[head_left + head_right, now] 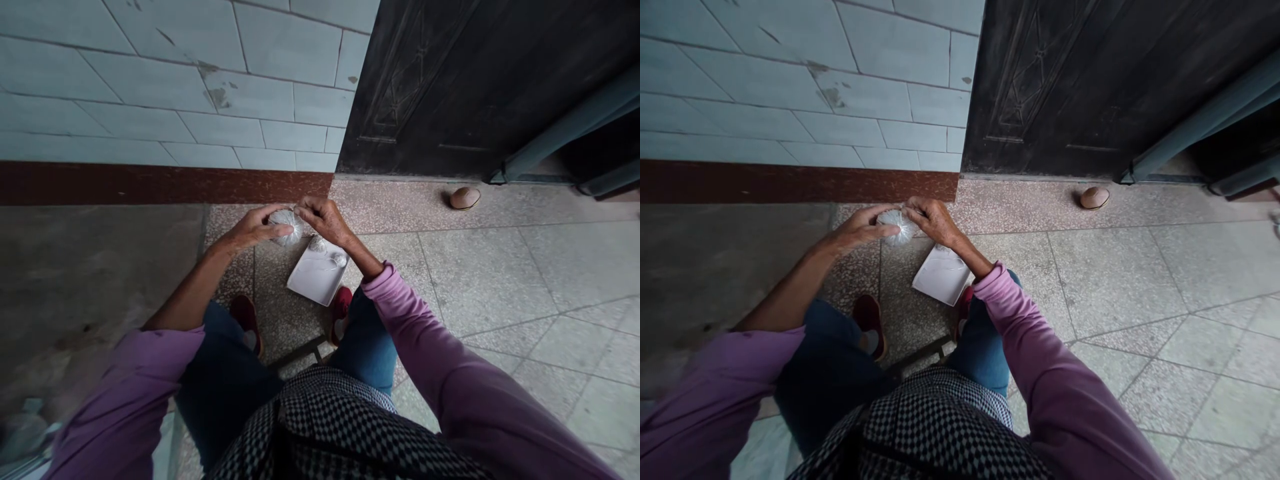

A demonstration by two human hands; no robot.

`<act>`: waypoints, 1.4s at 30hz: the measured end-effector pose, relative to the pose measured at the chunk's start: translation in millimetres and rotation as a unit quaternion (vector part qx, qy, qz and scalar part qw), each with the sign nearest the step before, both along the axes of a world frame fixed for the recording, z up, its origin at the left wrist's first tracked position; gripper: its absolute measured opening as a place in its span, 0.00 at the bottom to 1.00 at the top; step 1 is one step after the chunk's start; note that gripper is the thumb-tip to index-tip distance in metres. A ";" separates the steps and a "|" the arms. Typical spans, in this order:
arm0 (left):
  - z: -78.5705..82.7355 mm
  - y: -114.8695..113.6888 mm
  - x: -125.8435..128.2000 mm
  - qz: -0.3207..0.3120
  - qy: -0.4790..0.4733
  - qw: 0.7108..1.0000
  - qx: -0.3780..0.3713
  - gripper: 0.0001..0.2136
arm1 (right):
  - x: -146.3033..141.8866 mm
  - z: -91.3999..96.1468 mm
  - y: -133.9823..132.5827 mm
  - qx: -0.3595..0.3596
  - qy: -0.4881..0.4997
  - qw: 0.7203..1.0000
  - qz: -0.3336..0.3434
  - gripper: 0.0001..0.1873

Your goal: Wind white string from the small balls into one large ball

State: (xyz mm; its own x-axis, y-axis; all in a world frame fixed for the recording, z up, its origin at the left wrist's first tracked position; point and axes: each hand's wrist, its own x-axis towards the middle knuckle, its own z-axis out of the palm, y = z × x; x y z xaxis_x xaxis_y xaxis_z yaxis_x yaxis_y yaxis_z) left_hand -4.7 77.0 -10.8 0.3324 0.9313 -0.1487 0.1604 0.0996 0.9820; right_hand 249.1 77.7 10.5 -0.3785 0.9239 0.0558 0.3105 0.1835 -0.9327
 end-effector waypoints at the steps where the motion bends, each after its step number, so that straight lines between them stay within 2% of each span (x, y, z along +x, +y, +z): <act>1: -0.5 0.4 0.3 -0.002 0.001 1.000 0.001 0.38 | -0.8 -0.2 0.1 -0.005 0.001 1.000 -0.004 0.29; 6: 6.4 -4.5 5.8 0.004 -0.048 0.999 -0.006 0.30 | -1.7 -0.2 5.0 -0.031 0.027 0.999 -0.002 0.28; 9: 13.0 -9.2 9.5 0.017 -0.119 0.992 -0.041 0.28 | -1.0 -2.1 12.7 -0.026 0.078 0.997 -0.007 0.36; 12: 19.5 -10.7 13.5 0.072 -0.211 0.973 -0.052 0.30 | -1.8 -9.5 19.2 -0.023 0.115 0.993 -0.013 0.40; 16: 32.2 -6.4 9.1 0.156 -0.308 0.938 -0.023 0.33 | -0.5 -23.8 26.8 -0.063 0.124 0.990 -0.018 0.39; 20: 41.6 5.4 -26.6 0.245 -0.356 0.900 0.059 0.32 | 17.0 -35.3 42.0 -0.047 0.097 0.994 -0.021 0.39; 23: 39.5 15.1 -68.9 0.347 -0.351 0.864 0.097 0.38 | 41.5 -41.9 56.1 -0.009 0.045 0.998 -0.044 0.41; 24: 37.9 17.1 -83.0 0.392 -0.349 0.844 0.113 0.41 | 50.7 -43.9 60.2 -0.001 0.024 0.998 -0.056 0.41; 25: 36.5 17.9 -96.0 0.428 -0.350 0.824 0.124 0.43 | 60.2 -45.8 63.8 0.005 0.003 0.998 -0.070 0.39; 28: 37.8 12.5 -125.7 0.478 -0.351 0.799 0.103 0.46 | 88.4 -50.7 70.8 0.019 -0.072 0.990 -0.119 0.30; 29: 40.6 8.3 -131.9 0.487 -0.347 0.797 0.088 0.43 | 97.5 -52.0 72.0 0.020 -0.105 0.985 -0.138 0.26; 32: 53.0 -7.1 -142.2 0.511 -0.297 0.805 0.050 0.23 | 123.6 -55.8 73.0 0.009 -0.181 0.965 -0.191 0.17; 35: 59.6 -17.1 -147.3 0.523 -0.189 0.831 0.034 0.31 | 146.8 -61.1 71.4 -0.009 -0.213 0.949 -0.231 0.13; 38: 50.4 -13.5 -151.1 0.510 -0.170 0.841 0.056 0.28 | 162.5 -69.7 68.9 -0.037 -0.240 0.937 -0.250 0.09; 40: 38.0 -4.6 -148.2 0.481 -0.205 0.849 0.079 0.39 | 164.1 -76.9 68.8 -0.044 -0.246 0.938 -0.242 0.08; 42: 25.3 6.1 -135.4 0.427 -0.233 0.870 0.078 0.50 | 155.2 -84.3 71.0 -0.031 -0.235 0.947 -0.218 0.09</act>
State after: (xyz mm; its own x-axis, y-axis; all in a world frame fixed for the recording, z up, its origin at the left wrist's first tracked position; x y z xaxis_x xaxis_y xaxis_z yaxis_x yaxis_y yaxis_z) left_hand -140.1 83.0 14.5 -0.5007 0.8650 -0.0320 -0.3249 -0.1536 0.9332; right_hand 404.2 148.7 -73.8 0.0693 0.9941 -0.0840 0.7271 -0.1080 -0.6780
